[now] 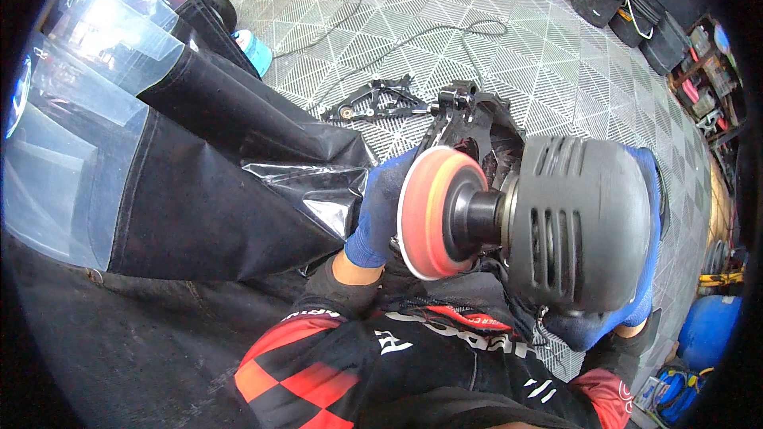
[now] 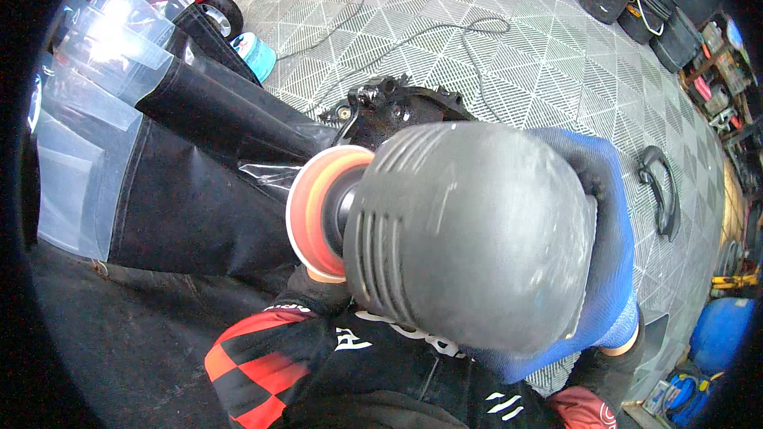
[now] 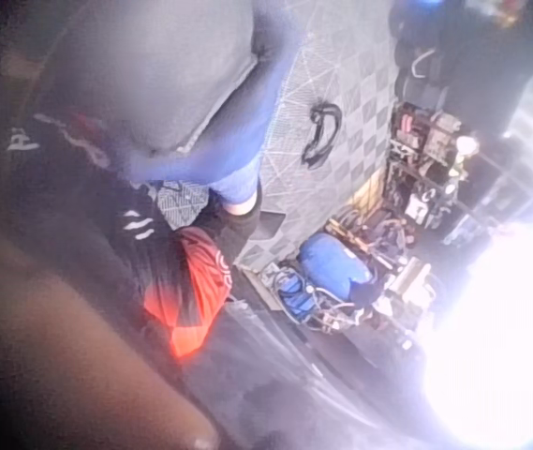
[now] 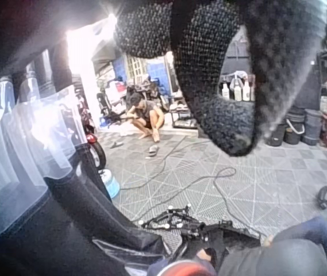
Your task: The person uses an angle grinder with a flap disc to smooth the surface of a black metal part. They hold the part with one hand and operate the tool with the other, moving the grinder across the surface to remove material.
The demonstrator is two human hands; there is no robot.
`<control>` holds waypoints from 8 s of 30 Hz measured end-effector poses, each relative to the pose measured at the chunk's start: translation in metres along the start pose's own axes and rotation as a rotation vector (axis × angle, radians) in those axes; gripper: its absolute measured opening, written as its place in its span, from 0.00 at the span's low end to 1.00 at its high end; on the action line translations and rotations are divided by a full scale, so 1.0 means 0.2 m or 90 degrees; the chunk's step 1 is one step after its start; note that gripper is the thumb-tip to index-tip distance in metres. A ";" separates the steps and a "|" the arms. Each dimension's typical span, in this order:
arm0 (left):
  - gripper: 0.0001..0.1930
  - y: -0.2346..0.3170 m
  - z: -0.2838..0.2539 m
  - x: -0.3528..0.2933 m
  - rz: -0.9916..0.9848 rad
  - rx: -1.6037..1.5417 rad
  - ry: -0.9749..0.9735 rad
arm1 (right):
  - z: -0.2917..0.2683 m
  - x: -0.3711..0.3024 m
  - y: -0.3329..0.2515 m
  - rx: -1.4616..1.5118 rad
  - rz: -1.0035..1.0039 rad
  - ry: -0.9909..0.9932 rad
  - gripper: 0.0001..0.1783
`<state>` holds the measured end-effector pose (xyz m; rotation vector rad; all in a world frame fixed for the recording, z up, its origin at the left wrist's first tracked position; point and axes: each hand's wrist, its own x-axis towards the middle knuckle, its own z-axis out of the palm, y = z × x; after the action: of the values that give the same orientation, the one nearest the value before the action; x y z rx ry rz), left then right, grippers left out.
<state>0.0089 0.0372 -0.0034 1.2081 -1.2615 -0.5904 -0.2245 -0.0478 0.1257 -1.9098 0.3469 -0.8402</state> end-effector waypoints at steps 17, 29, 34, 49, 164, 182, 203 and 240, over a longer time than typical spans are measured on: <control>0.17 0.05 -0.01 -0.05 -0.046 0.008 0.009 | 0.01 -0.01 0.03 0.003 0.046 0.059 0.62; 0.17 -0.08 0.00 -0.04 -0.113 -0.077 -0.018 | -0.01 0.04 0.03 0.071 0.067 0.084 0.60; 0.17 -0.12 -0.06 -0.10 -0.108 0.086 -0.009 | -0.03 -0.02 0.15 0.082 0.021 0.035 0.59; 0.17 -0.13 -0.02 -0.07 -0.061 0.110 -0.003 | 0.02 0.03 0.02 0.012 0.028 0.095 0.63; 0.14 0.00 -0.05 -0.06 -0.036 0.105 0.006 | -0.06 -0.07 0.20 0.009 -0.065 -0.005 0.77; 0.14 0.00 -0.04 -0.04 -0.066 0.017 -0.015 | -0.09 -0.07 0.16 -0.013 -0.047 0.000 0.76; 0.13 0.04 0.00 0.04 -0.045 -0.036 -0.040 | -0.08 -0.11 0.17 -0.035 -0.029 -0.023 0.76; 0.21 -0.11 -0.02 0.02 0.004 0.204 -0.006 | -0.09 -0.13 0.15 -0.031 -0.027 -0.044 0.67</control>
<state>0.0198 0.0274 -0.0204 1.4652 -1.4030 -0.3989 -0.2517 -0.0594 0.0930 -1.9932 0.2877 -0.7982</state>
